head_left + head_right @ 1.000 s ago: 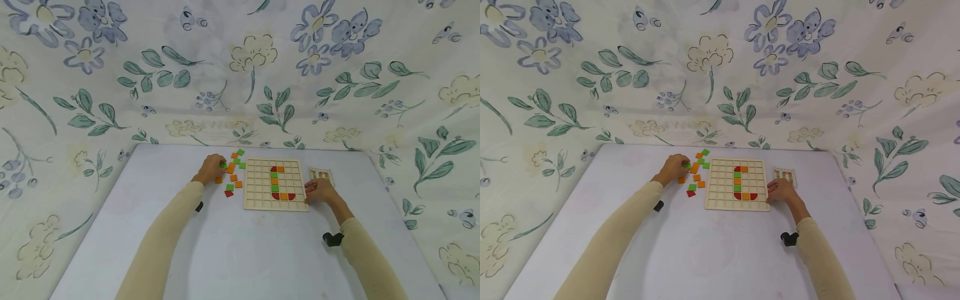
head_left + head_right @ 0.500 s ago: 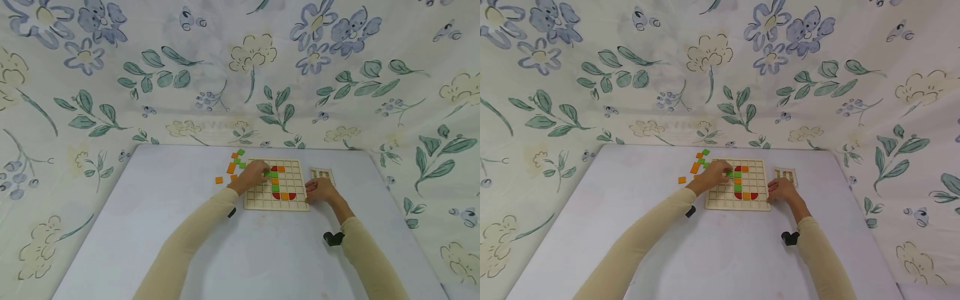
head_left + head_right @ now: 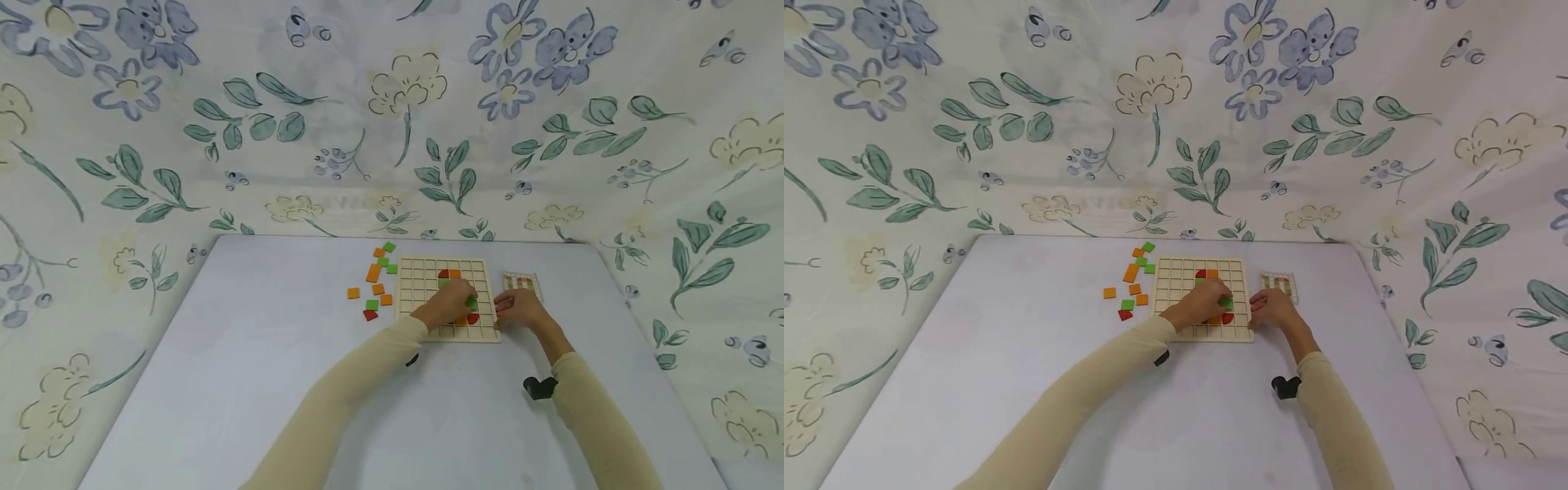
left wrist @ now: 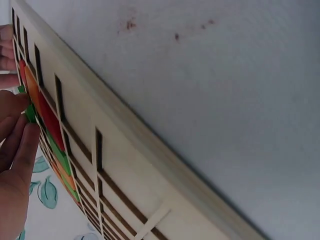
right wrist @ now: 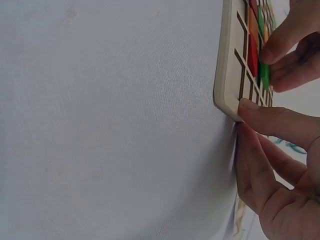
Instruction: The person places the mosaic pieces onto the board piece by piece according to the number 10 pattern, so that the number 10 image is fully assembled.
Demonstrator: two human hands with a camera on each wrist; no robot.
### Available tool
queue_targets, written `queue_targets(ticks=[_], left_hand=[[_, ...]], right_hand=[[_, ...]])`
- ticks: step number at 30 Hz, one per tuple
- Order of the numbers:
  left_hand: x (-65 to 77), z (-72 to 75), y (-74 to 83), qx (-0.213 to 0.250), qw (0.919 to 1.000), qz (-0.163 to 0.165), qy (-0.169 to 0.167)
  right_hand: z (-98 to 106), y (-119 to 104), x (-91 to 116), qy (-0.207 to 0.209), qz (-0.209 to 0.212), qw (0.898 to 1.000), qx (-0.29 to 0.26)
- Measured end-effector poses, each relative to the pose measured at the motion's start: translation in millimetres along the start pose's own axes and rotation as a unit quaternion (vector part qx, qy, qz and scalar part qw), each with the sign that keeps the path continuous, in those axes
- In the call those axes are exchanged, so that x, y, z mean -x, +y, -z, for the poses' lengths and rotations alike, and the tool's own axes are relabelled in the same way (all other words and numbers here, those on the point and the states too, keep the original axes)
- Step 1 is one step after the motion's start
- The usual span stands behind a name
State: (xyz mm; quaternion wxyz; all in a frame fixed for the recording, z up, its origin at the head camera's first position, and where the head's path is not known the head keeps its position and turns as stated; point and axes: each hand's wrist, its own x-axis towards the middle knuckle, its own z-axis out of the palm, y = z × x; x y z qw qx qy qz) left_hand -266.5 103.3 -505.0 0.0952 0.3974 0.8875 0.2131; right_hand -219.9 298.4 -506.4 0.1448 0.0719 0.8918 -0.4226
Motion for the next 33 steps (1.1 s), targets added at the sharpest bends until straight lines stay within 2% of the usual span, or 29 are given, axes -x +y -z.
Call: queue_targets(ticks=[7,12,14,19,21,27,30,33], left_hand=[[-3.4,-5.6,1.6,-0.02,0.9997,0.008,-0.005],[-2.2,-4.8,2.8,-0.052,0.9985,-0.015,0.003],[-2.8,-5.4,3.6,-0.078,0.9965,-0.028,0.004],[-4.4,-7.4,6.6,-0.127,0.9904,-0.051,-0.017],[-3.8,-5.7,7.5,-0.123,0.9908,-0.052,-0.025],[3.1,8.8,2.8,-0.093,0.9945,-0.03,-0.036],[6.8,22.6,-9.5,-0.091,0.9955,-0.018,-0.019],[13.7,42.3,-26.1,-0.079,0.9969,-0.003,0.004]], right_hand=[[0.9,0.2,0.1,0.0,0.001,1.0,-0.002],[1.4,-0.5,0.2,-0.001,0.004,1.0,-0.003],[1.8,-0.7,0.4,-0.002,0.007,1.0,-0.004],[2.4,-0.4,1.0,0.0,0.004,1.0,0.001],[2.3,-0.7,1.3,0.001,0.0,1.0,0.005],[0.8,-1.1,2.2,-0.003,-0.006,1.0,-0.001],[-0.1,-2.2,2.9,-0.004,-0.012,1.0,-0.001],[-1.2,-2.4,3.0,0.002,-0.016,1.0,0.001]])
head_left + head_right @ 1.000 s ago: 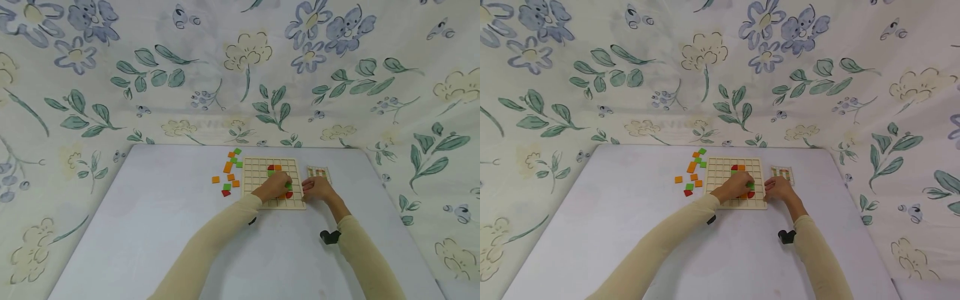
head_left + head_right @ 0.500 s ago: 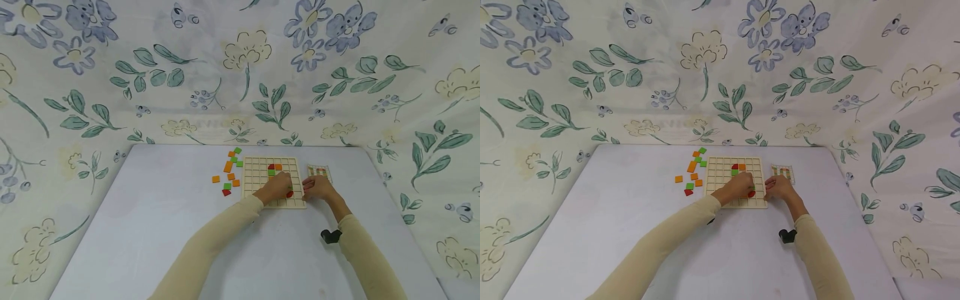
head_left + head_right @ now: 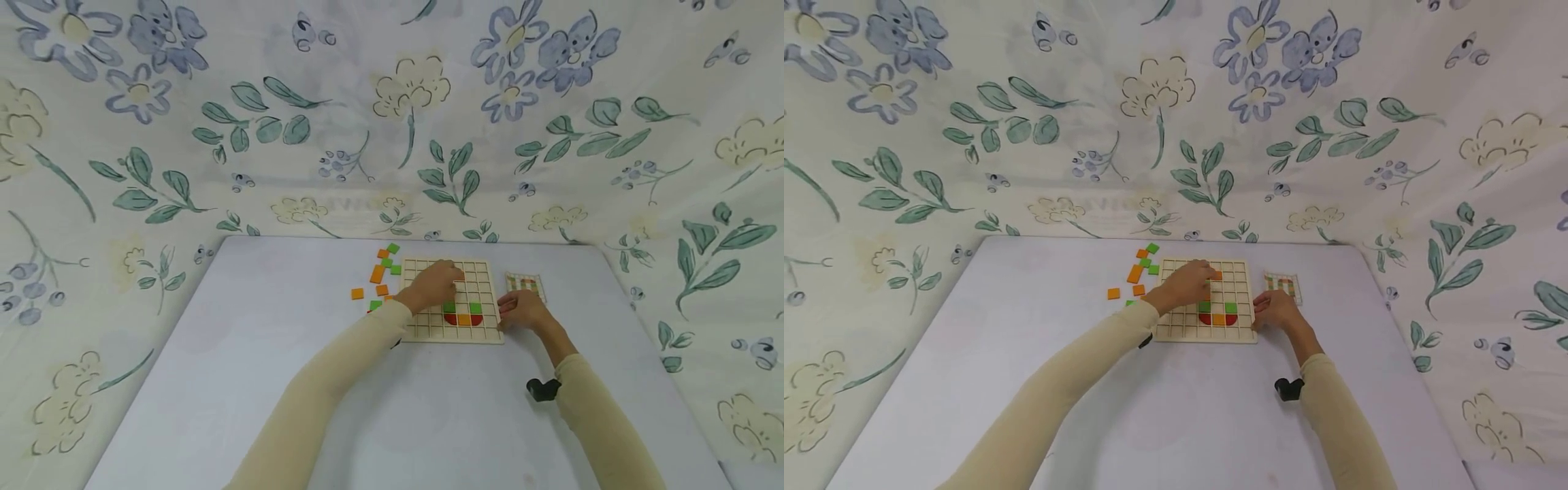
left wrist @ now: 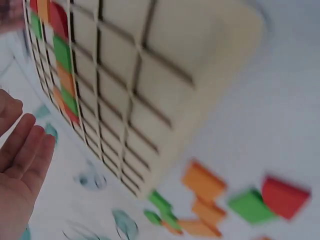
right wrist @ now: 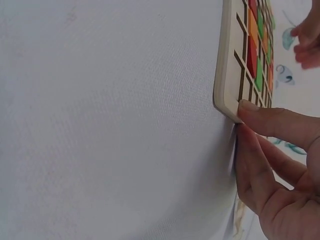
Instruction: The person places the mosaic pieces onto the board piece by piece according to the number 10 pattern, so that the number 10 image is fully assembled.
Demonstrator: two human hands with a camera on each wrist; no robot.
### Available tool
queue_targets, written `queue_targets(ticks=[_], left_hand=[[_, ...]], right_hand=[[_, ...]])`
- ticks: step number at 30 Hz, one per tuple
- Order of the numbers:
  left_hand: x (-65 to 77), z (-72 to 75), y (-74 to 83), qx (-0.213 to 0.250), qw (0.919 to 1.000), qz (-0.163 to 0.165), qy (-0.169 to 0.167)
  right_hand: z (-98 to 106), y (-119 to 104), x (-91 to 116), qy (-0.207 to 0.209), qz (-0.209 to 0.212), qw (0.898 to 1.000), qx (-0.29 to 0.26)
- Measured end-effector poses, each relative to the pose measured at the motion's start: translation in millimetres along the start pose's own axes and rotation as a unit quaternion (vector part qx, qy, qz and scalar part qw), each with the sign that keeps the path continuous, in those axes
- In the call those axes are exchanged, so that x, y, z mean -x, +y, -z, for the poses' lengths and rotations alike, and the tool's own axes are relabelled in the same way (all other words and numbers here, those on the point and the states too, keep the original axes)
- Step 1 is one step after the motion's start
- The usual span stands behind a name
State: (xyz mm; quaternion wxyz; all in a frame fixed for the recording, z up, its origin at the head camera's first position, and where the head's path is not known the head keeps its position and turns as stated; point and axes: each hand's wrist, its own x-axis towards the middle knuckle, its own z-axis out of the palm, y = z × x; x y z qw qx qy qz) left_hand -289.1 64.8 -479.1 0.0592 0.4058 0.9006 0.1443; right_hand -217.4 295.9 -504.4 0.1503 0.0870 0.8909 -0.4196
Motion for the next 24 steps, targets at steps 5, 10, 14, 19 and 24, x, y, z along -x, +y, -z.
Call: queue_targets(ticks=[5,10,14,19,24], left_hand=[[22.3,29.2,-37.7,0.007,0.9985,0.05,0.019],[49.5,43.8,-77.7,-0.015,0.9939,0.108,0.017],[74.3,46.7,-102.9,-0.008,0.9867,0.162,-0.004],[107.1,41.0,-122.6,-0.004,0.9788,0.201,-0.04],[126.9,34.4,-128.3,-0.006,0.9824,0.183,-0.036]], right_hand=[[-1.6,1.0,-0.6,0.004,0.008,1.0,0.001],[-1.5,0.4,1.4,0.002,0.009,1.0,0.008],[-1.1,-0.4,2.7,0.002,0.004,1.0,0.011],[-1.4,0.2,2.3,0.003,0.003,1.0,0.017],[-1.9,0.8,3.0,0.0,0.01,1.0,0.02]])
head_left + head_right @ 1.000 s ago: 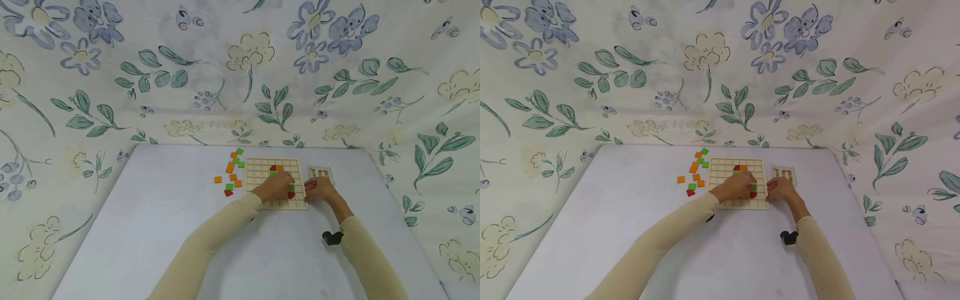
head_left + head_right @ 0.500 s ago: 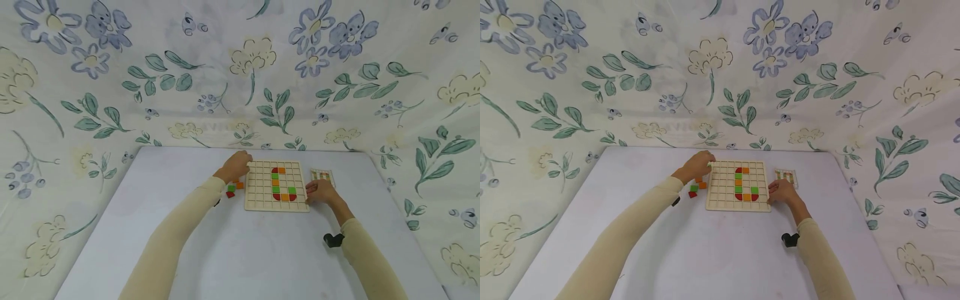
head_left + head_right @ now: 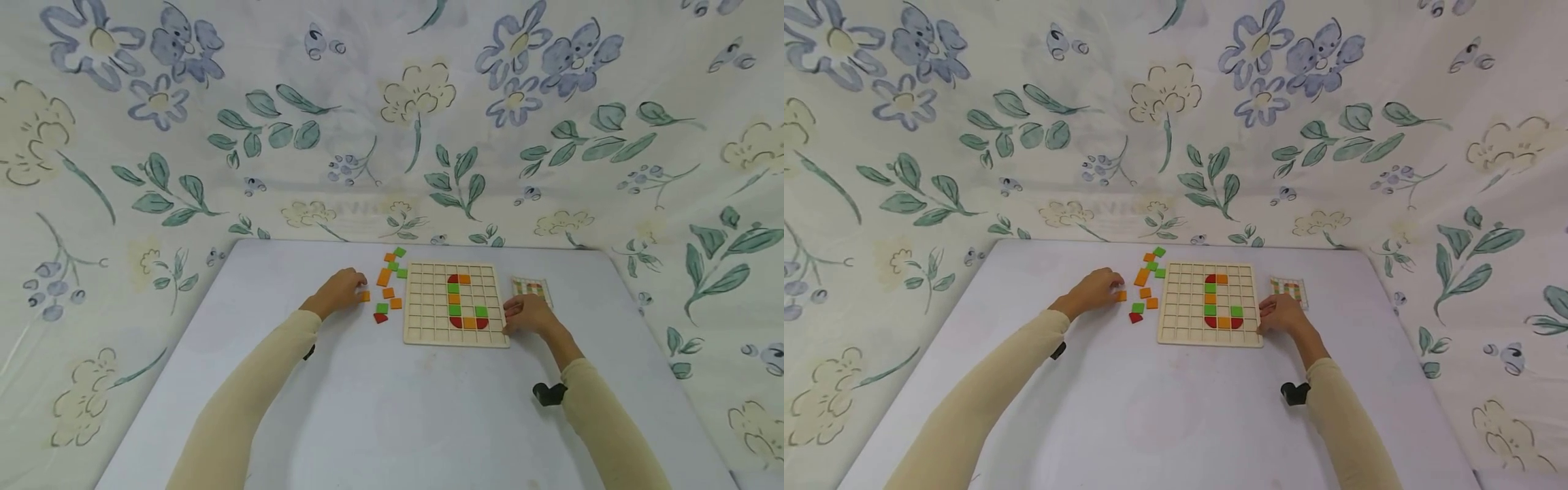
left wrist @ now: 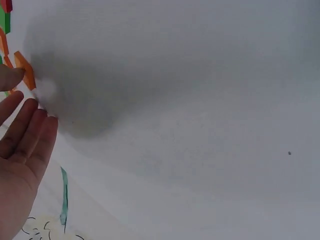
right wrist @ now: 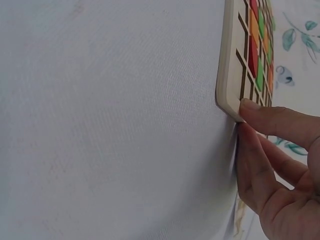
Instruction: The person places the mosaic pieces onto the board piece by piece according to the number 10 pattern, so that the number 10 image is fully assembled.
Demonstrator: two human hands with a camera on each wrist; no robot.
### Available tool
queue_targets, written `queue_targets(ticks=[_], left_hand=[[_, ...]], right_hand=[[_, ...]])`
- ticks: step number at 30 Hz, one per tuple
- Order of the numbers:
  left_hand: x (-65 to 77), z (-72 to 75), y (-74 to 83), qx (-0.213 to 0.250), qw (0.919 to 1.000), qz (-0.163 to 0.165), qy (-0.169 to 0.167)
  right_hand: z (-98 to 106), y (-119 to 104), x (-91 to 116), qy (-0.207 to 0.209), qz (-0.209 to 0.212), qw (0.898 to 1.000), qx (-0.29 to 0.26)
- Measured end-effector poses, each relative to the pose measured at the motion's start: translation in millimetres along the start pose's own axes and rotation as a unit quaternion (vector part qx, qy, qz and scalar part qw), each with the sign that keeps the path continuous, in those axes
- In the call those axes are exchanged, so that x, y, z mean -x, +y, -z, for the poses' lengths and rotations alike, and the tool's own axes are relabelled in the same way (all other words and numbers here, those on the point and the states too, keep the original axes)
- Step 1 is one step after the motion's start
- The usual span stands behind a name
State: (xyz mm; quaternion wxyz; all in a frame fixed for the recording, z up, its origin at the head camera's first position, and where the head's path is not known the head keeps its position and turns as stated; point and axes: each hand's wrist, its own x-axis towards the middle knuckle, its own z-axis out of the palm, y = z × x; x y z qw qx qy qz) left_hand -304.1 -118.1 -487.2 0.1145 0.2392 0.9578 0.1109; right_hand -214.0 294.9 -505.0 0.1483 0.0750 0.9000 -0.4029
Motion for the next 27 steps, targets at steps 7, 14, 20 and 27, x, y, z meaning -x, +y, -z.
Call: queue_targets(ticks=[7,14,20,27], left_hand=[[-2.7,-7.6,0.7,0.046,0.9985,-0.028,-0.001],[-4.5,-10.9,3.0,0.073,0.9968,-0.031,-0.005],[-8.0,-12.3,3.1,0.086,0.9962,-0.011,-0.011],[-17.5,-8.1,17.4,0.09,0.9956,-0.023,0.012]], right_hand=[[1.4,0.4,2.5,0.005,-0.002,1.0,0.002],[0.2,0.0,1.5,0.004,-0.006,1.0,0.001],[2.5,0.5,-0.3,0.006,-0.004,1.0,-0.004],[0.8,-1.7,0.5,0.003,-0.004,1.0,-0.005]])
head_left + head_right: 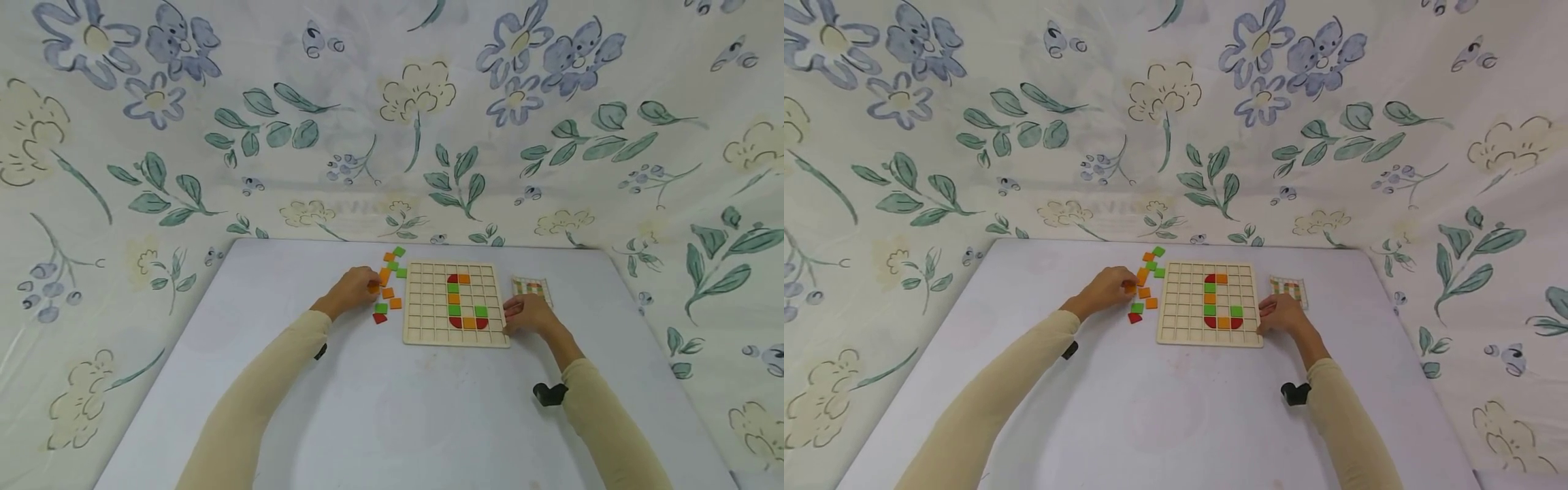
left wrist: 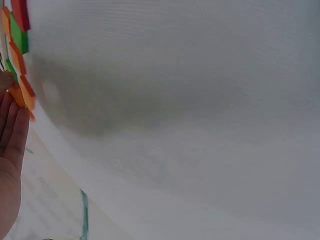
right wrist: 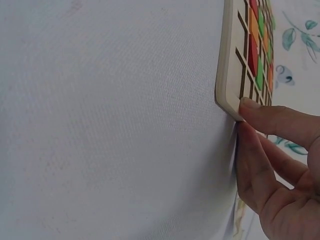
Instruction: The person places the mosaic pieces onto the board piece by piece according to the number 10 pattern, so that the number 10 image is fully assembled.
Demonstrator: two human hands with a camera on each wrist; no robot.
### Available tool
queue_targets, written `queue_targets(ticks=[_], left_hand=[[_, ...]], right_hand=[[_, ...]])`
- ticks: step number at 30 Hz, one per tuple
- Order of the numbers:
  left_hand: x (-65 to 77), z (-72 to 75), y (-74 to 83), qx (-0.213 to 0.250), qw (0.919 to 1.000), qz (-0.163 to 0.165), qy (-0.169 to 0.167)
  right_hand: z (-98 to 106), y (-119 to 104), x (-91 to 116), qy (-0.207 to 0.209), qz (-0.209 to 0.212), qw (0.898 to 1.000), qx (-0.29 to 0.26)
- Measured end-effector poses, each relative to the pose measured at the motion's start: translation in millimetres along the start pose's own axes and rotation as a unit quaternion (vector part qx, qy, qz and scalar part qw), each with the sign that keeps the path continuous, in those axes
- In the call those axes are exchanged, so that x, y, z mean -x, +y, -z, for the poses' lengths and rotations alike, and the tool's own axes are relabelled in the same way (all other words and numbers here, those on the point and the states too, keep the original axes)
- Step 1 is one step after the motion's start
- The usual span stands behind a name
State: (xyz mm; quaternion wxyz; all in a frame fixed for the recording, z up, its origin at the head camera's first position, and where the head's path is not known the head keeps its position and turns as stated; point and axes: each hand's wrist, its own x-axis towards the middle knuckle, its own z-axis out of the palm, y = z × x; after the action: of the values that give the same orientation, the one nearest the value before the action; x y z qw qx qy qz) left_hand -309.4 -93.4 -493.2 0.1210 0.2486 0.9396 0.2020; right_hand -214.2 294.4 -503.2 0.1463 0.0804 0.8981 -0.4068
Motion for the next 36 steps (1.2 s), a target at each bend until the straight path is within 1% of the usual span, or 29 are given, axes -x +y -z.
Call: queue_targets(ticks=[2,5,9,13,17,19,21,24,27,31,34,36], left_hand=[[-8.3,-1.3,10.2,-0.004,0.9996,-0.024,0.015],[-22.3,-5.7,30.1,-0.007,0.998,-0.059,0.024],[-41.0,-15.8,61.8,-0.004,0.994,-0.108,0.015],[-57.6,-29.6,94.4,-0.011,0.9881,-0.154,0.002],[-71.6,-44.7,122.9,-0.006,0.9846,-0.174,-0.009],[-78.1,-52.8,133.2,-0.003,0.9839,-0.178,-0.017],[-84.5,-61.1,140.3,0.002,0.9839,-0.177,-0.022],[-91.2,-71.4,148.2,0.007,0.9851,-0.17,-0.028],[-94.7,-78.2,153.8,0.011,0.9871,-0.157,-0.03],[-98.1,-84.8,158.4,0.009,0.9903,-0.137,-0.021],[-100.4,-88.9,160.3,0.013,0.9911,-0.132,-0.007],[-101.4,-91.2,161.3,0.021,0.9905,-0.136,0.002]], right_hand=[[0.6,1.1,0.6,0.001,0.0,1.0,-0.003],[1.6,3.4,0.7,0.003,-0.005,1.0,-0.006],[3.7,6.4,0.9,0.004,-0.005,1.0,-0.007],[4.9,7.8,0.4,0.008,0.0,1.0,-0.009],[4.4,9.0,-1.3,0.009,0.005,1.0,-0.014],[4.0,9.8,-2.6,0.005,0.01,1.0,-0.015],[3.3,10.2,-4.3,0.003,0.008,1.0,-0.019],[2.6,9.2,-5.7,-0.003,0.01,1.0,-0.019],[1.4,6.2,-5.8,-0.004,0.005,1.0,-0.017],[0.8,5.0,-6.8,-0.001,0.005,1.0,-0.02],[1.6,6.4,-7.5,0.001,0.002,1.0,-0.023],[2.6,7.0,-7.2,0.003,-0.002,1.0,-0.022]])
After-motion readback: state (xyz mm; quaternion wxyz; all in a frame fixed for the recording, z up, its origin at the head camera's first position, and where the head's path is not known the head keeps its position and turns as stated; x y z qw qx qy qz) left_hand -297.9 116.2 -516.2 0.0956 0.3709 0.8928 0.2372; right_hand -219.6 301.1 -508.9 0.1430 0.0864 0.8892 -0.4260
